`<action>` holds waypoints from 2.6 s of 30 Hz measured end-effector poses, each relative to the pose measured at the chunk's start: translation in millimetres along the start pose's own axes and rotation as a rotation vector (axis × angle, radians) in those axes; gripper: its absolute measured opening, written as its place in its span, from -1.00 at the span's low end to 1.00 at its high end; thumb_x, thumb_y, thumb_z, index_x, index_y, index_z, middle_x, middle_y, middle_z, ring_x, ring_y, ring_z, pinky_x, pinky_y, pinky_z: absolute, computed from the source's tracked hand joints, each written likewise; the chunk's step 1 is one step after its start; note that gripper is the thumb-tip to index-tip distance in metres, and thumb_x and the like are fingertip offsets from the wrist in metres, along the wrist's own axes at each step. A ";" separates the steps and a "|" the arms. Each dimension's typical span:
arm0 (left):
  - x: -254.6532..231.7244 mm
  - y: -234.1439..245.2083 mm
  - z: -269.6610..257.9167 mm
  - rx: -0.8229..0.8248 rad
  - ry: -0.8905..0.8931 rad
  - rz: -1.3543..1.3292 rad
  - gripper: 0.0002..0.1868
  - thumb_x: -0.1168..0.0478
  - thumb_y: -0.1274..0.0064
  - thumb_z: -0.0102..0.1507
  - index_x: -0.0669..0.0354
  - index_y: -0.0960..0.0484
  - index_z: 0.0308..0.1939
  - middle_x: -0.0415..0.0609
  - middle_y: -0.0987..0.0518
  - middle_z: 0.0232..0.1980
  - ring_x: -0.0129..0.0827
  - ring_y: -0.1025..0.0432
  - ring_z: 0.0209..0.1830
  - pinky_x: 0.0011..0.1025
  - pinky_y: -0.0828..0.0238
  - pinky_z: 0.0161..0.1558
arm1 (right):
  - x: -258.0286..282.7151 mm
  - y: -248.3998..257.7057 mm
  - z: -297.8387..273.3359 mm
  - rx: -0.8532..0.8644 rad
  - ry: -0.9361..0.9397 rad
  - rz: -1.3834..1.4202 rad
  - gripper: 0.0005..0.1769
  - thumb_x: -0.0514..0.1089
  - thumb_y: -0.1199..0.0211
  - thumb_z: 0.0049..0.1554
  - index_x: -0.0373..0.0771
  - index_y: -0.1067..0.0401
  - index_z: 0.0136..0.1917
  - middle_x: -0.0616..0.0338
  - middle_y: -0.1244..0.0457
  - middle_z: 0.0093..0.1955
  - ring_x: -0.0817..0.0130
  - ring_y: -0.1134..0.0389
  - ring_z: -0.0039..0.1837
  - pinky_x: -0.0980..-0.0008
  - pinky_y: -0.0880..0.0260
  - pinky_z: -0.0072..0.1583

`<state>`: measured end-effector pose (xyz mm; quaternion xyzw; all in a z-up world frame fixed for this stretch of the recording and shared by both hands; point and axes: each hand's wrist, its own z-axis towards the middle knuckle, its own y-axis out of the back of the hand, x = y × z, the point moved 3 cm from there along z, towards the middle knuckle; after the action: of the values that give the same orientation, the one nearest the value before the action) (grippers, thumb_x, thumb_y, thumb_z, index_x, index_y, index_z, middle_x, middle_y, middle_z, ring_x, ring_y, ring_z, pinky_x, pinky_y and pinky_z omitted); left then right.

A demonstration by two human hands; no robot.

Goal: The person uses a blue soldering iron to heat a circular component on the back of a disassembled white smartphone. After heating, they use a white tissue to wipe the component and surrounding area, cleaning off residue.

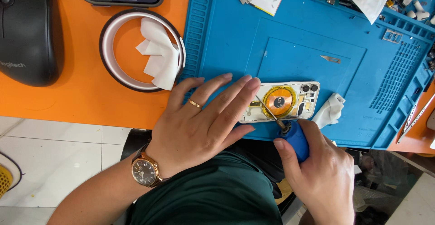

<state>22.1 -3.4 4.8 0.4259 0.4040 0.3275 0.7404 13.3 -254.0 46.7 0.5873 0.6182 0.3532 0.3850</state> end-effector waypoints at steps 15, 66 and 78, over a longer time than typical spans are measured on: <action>-1.5 -2.7 -2.4 -0.007 0.011 -0.016 -0.13 -0.35 -0.31 0.58 0.09 -0.22 0.63 -0.24 -0.69 0.52 -0.32 -0.57 0.48 -0.17 -0.46 0.34 | 2.5 4.7 1.2 -0.003 0.072 0.006 -0.33 0.45 -0.05 0.22 0.03 -0.45 0.37 0.15 -0.47 -0.14 -0.11 -0.50 -0.11 -0.13 -0.42 -0.23; -12.4 -8.1 -0.3 -0.024 0.025 0.035 -0.05 -0.36 -0.40 0.57 0.21 -0.24 0.64 -0.25 -0.79 0.46 -0.33 -0.60 0.45 -0.16 -0.37 0.33 | 0.1 13.5 -0.2 -0.040 0.142 0.078 -0.45 0.43 -0.17 0.30 -0.02 -0.45 0.21 0.19 -0.44 -0.20 -0.16 -0.47 -0.19 -0.17 -0.35 -0.31; -12.4 -4.2 0.6 -0.019 0.026 0.016 -0.04 -0.40 -0.40 0.51 0.19 -0.29 0.60 -0.15 -0.70 0.50 -0.28 -0.61 0.43 -0.14 -0.39 0.35 | 1.1 11.8 -0.7 -0.020 0.114 0.033 -0.42 0.48 -0.12 0.28 0.03 -0.43 0.25 0.17 -0.42 -0.25 -0.21 -0.46 -0.22 -0.21 -0.37 -0.32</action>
<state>17.5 -15.7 5.2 0.4178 0.4070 0.3426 0.7365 18.0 -252.2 57.5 0.5725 0.6257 0.3987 0.3490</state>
